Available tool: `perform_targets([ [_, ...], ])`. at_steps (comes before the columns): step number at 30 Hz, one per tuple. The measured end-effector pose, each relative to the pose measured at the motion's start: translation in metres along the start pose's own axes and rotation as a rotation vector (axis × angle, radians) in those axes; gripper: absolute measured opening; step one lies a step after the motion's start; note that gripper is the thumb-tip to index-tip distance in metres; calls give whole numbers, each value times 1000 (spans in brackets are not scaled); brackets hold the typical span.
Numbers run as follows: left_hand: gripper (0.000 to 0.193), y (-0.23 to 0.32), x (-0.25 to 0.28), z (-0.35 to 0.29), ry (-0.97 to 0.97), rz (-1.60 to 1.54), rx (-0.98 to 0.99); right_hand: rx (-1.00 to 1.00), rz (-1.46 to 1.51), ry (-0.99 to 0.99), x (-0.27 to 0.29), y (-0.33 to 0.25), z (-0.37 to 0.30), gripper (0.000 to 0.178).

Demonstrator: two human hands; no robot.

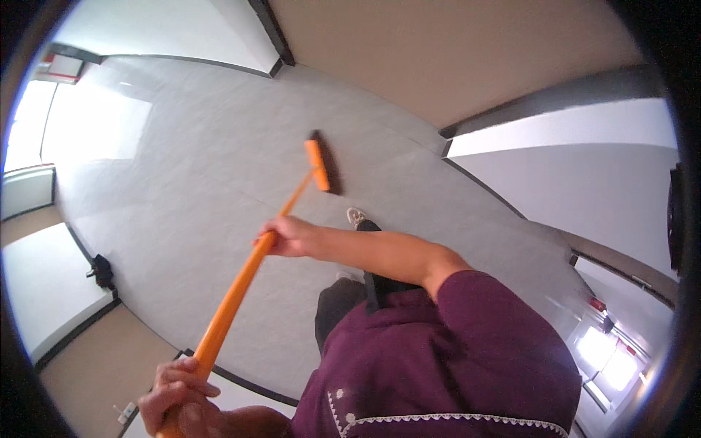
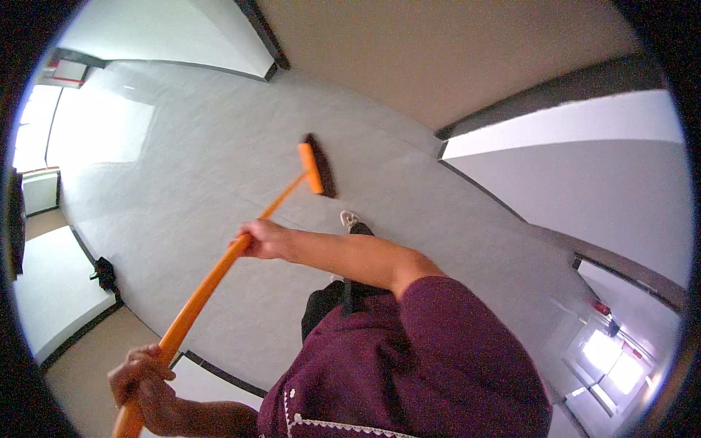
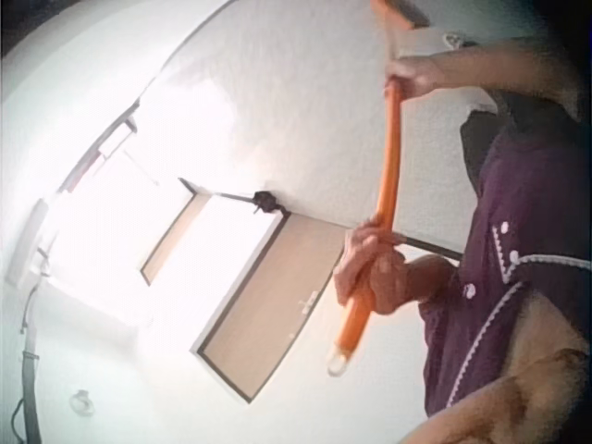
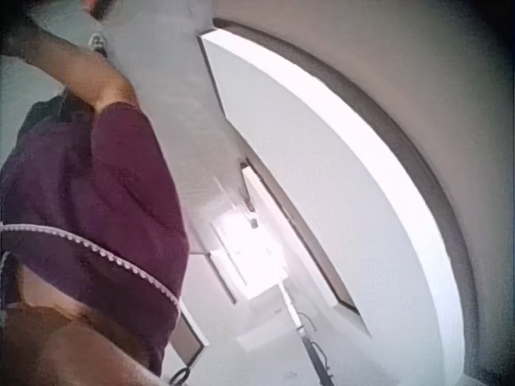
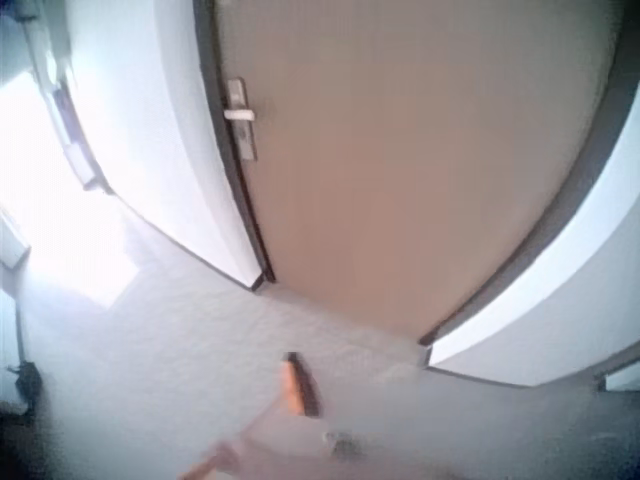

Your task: The person sweeps a tiled floor in a stairwell using a long-handled broom. They move debris toward a dustpan and sweep around a fire extinguisher and along the base of the stairs.

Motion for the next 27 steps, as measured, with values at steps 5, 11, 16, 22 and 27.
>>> perform_targets([
  [5, 10, 20, 22, 0, 107, -4, -452, -130, -150, -138, -89, 30, 33, 11],
  [11, 11, -20, 115, -30, 519, -479, -542, -33, -179, -1, -95, 48, -25, 9],
  [16, 20, -132, 30, 7, 615, -459, 649, 101, -135, 336, 12, -36, -51, 12],
  [22, 16, -195, -65, 57, 111, -738, 573, 289, -56, 561, 90, -130, -39, 12],
  [27, 14, -199, -40, 136, 175, -556, 553, 227, -98, 432, 16, -175, 25, 9],
])
Point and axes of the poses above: each hand's wrist, its own z-axis towards the middle knuckle, its own x-axis out of the back of the hand, y = z × x, the point moved 2 cm from there along z, towards the middle knuckle, and after that the axes turned 7 degrees about -x, right-handed, at the moved point
